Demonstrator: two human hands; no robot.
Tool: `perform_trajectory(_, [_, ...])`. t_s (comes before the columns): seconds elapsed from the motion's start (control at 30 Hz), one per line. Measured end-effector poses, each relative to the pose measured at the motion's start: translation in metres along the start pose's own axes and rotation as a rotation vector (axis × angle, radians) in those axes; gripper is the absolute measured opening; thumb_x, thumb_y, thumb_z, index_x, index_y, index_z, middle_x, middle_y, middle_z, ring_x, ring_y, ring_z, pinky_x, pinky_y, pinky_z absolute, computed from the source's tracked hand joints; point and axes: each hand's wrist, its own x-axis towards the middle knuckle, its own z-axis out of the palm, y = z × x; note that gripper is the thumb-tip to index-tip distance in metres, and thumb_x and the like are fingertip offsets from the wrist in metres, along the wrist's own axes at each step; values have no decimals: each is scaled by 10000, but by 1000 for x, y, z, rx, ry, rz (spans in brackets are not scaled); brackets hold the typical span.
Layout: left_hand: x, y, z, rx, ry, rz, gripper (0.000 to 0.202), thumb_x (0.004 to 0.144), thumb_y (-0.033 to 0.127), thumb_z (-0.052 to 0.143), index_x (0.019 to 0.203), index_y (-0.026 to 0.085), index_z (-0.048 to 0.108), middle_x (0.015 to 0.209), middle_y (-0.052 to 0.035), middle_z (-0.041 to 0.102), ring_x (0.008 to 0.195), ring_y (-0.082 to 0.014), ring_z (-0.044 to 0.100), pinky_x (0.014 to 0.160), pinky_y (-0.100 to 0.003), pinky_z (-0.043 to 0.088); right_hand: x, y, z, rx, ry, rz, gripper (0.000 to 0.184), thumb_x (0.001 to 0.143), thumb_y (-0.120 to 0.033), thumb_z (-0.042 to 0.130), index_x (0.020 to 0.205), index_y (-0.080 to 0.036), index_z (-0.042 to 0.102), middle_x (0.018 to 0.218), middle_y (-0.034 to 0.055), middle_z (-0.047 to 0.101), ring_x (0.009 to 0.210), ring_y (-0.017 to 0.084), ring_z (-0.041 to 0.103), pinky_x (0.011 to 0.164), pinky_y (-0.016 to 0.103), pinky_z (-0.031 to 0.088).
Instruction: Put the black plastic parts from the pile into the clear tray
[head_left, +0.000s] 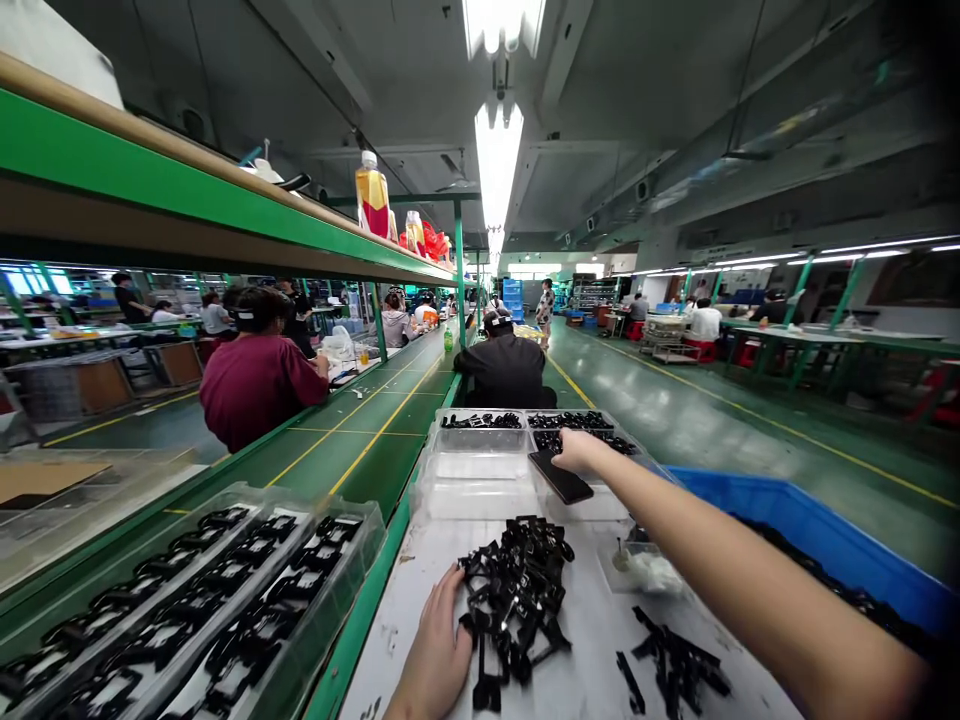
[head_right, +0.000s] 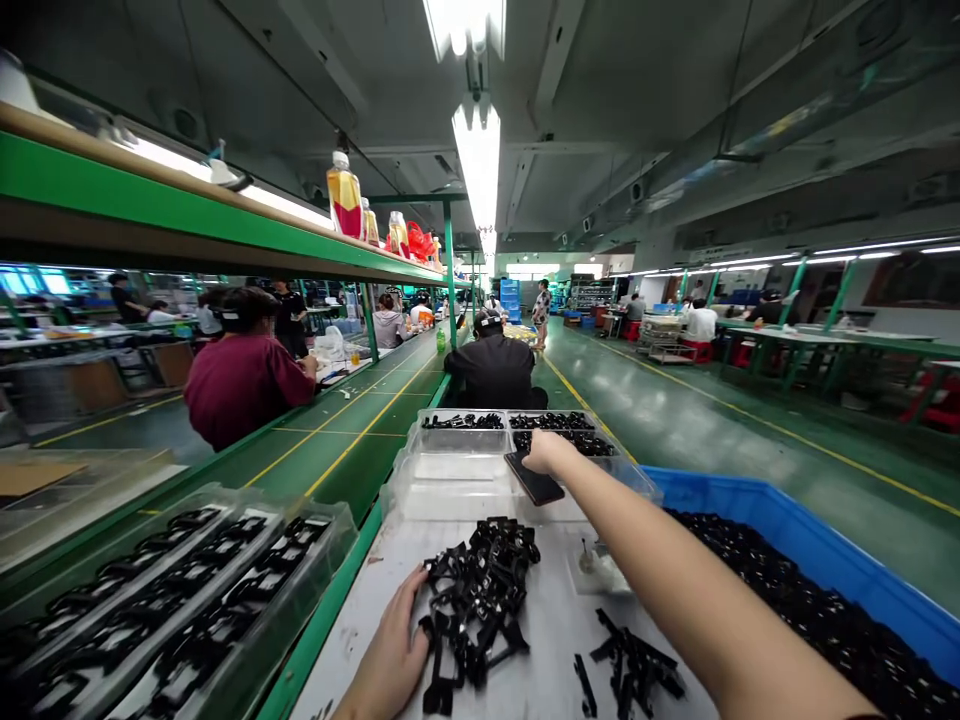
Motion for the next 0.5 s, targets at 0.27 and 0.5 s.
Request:
perform_trajectory(0.27, [-3, 10, -5, 59, -26, -10, 702, 904, 167, 513, 1596, 59, 465, 1688, -249, 466, 1602, -363, 439, 1369, -601, 299, 7, -26, 52, 90, -45, 184, 451, 1028, -445, 718, 1382, -178, 639, 1371, 122, 669, 1174, 274, 694, 994, 495, 616])
perform_trajectory(0.5, [0, 12, -6, 33, -20, 18, 671, 897, 174, 532, 1560, 79, 496, 1661, -245, 497, 1579, -369, 466, 1356, -611, 319, -66, 6, 7, 130, 8, -38, 987, 769, -314, 872, 1642, -188, 429, 1489, 204, 652, 1179, 356, 736, 922, 415, 623])
